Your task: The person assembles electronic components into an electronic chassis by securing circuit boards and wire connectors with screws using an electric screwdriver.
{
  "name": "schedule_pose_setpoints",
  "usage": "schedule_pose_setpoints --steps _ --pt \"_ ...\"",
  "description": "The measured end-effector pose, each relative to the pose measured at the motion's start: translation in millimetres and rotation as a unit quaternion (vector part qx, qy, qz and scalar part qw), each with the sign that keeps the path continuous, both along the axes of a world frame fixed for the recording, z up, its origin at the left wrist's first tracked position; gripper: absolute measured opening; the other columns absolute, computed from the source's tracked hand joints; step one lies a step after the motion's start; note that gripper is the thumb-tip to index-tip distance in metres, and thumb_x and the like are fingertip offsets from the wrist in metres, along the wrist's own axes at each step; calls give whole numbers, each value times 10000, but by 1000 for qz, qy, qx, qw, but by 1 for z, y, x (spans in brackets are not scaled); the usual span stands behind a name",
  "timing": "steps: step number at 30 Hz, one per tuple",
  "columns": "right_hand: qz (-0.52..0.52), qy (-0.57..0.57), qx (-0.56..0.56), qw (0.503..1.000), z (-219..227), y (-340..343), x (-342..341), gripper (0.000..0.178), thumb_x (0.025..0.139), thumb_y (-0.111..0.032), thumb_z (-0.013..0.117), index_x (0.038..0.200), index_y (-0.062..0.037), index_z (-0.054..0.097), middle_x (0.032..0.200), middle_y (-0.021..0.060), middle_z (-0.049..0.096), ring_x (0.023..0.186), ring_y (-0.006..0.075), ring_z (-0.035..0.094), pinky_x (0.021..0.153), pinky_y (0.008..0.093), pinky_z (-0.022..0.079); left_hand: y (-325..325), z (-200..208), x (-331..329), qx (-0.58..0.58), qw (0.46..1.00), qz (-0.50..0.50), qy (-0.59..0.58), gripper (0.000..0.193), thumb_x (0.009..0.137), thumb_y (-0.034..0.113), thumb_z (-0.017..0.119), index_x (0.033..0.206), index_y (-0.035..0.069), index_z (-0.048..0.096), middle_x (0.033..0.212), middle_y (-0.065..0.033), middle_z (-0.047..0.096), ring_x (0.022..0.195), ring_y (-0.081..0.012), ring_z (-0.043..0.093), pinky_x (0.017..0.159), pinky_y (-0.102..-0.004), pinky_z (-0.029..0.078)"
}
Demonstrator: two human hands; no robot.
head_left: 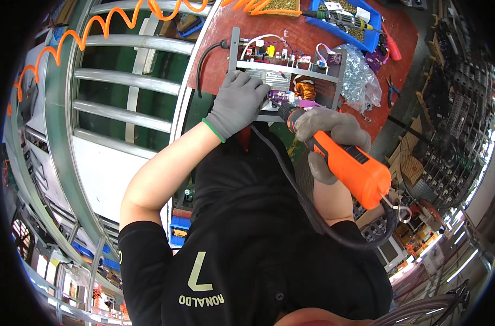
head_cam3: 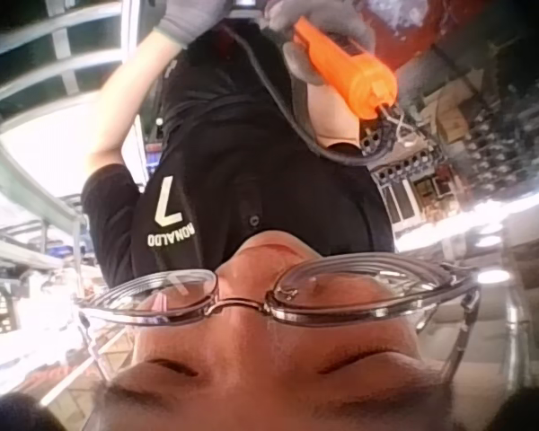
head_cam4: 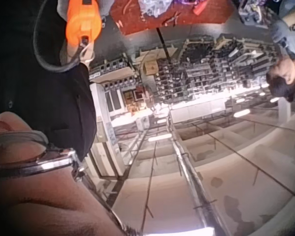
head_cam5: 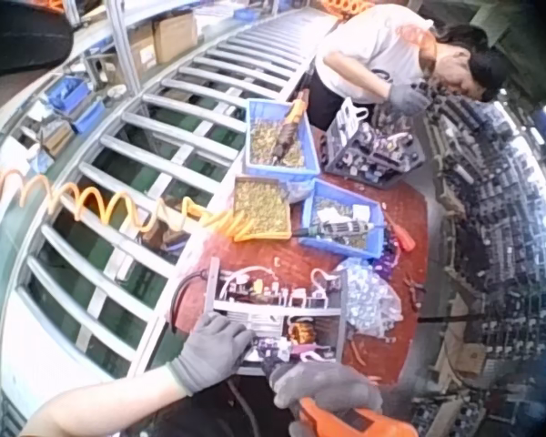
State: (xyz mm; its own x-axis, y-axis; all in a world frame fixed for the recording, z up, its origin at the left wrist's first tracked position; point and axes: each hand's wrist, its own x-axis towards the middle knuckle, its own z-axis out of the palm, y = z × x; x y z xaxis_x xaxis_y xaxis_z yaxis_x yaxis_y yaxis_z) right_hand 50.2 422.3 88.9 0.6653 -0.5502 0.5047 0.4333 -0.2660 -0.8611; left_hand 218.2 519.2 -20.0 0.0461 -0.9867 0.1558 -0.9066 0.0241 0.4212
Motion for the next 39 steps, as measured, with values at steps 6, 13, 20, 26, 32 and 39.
schedule_pose_setpoints --steps 6,13,20,26,32,39 --pt "-156 -120 16 980 19 -13 -24 437 836 -97 658 1242 -41 508 1109 176 609 788 274 656 684 458 534 0 7 -1 -1 1000 -2 10 267 783 283 696 1019 161 668 904 -7 613 917 -219 556 908 -386 393" --pt "-331 -216 214 893 43 -35 -154 494 800 -220 684 1224 -43 501 1152 122 600 830 232 628 751 414 526 7 16 0 -24 999 -24 18 233 776 259 691 993 173 687 989 4 632 957 -223 562 912 -396 396" --pt "-417 -265 253 832 41 -14 -244 510 766 -258 735 1187 -75 514 1106 84 589 840 202 609 754 382 529 6 13 -9 -3 997 -66 -41 146 761 220 689 905 194 689 926 -3 616 942 -224 583 866 -393 425" --pt "-337 -333 282 834 36 3 -271 453 769 -222 732 1155 -46 574 1063 101 607 844 199 600 764 362 506 1 11 -17 28 995 -51 -76 204 746 246 721 940 193 687 947 -20 632 903 -260 593 817 -404 460" --pt "-310 -349 324 823 30 14 -296 427 785 -195 724 1154 -94 535 1116 74 600 831 174 595 768 341 504 -3 3 -22 53 998 -2 -43 300 766 276 734 1033 155 676 996 -64 664 958 -295 606 860 -422 468" --pt "-253 -339 334 843 25 11 -304 463 803 -196 718 1212 -87 531 1144 94 612 852 189 605 776 363 503 -4 2 -14 72 995 -41 -51 335 797 311 694 1083 141 651 1003 -80 639 970 -303 589 869 -423 454"
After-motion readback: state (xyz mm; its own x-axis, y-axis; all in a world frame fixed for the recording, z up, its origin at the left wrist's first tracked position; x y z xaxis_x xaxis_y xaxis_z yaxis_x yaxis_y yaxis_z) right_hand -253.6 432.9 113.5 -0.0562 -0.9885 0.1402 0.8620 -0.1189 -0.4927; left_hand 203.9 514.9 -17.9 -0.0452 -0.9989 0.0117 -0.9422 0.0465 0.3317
